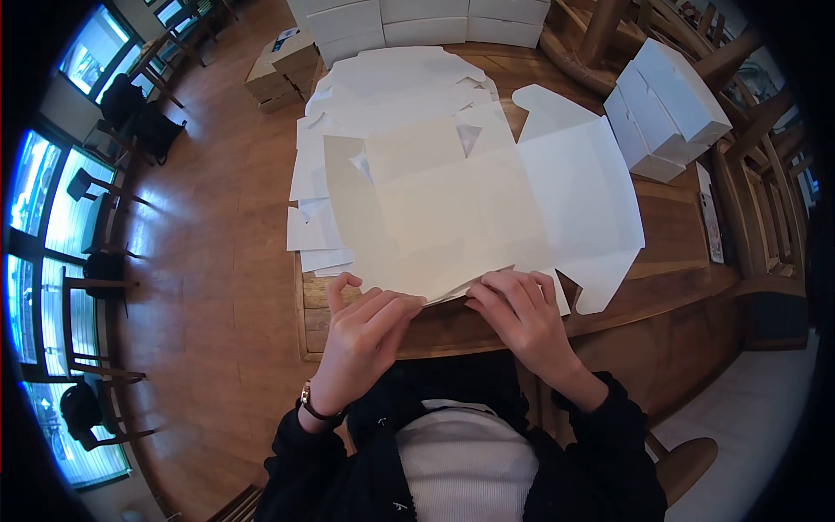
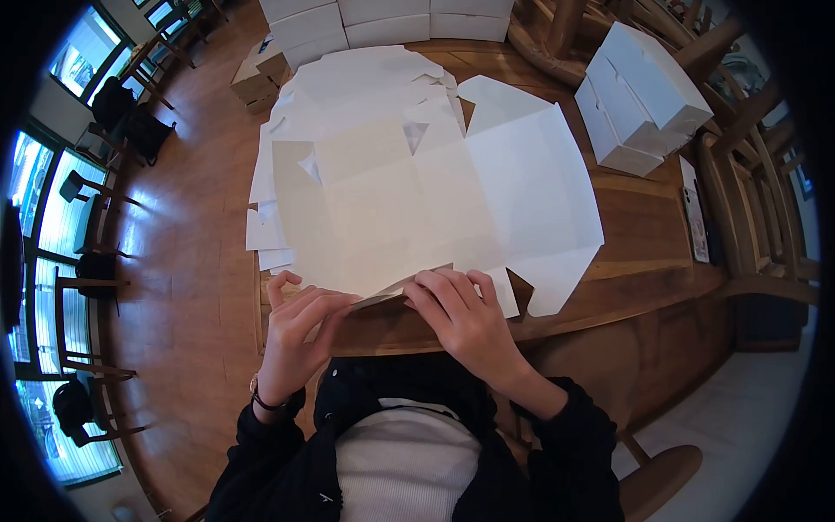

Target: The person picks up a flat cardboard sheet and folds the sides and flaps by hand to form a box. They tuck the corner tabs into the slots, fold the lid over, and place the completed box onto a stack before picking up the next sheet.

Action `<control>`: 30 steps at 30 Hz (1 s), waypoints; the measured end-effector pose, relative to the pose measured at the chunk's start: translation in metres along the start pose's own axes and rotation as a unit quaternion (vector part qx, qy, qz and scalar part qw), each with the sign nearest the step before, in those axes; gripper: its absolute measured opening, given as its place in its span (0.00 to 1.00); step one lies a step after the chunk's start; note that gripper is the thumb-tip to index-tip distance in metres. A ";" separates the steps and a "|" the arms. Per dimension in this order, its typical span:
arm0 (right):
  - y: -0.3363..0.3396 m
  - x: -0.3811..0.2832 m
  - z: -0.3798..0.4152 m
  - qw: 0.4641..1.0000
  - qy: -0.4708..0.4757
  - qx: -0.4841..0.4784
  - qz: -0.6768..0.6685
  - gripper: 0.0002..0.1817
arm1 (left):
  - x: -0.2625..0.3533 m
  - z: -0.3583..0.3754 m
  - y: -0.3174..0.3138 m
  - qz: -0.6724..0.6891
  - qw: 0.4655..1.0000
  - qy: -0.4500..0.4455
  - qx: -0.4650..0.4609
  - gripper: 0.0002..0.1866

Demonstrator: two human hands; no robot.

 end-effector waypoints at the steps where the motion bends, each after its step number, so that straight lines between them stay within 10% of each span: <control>1: -0.001 0.001 -0.001 1.000 -0.001 -0.006 -0.012 0.14 | 0.001 0.000 0.000 -0.005 1.000 -0.004 -0.004 0.09; 30: -0.002 0.004 -0.012 0.994 0.096 0.044 0.040 0.13 | 0.001 -0.005 0.000 -0.001 0.999 -0.030 0.011 0.14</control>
Point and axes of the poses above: each hand's wrist, its own z-axis away from the middle knuckle, its own y-axis out of the back of the hand, x = y × z, the point moved 4 cm from there along -z, towards the middle knuckle, and after that the axes turned 7 degrees about -y, right-handed, at the moved point
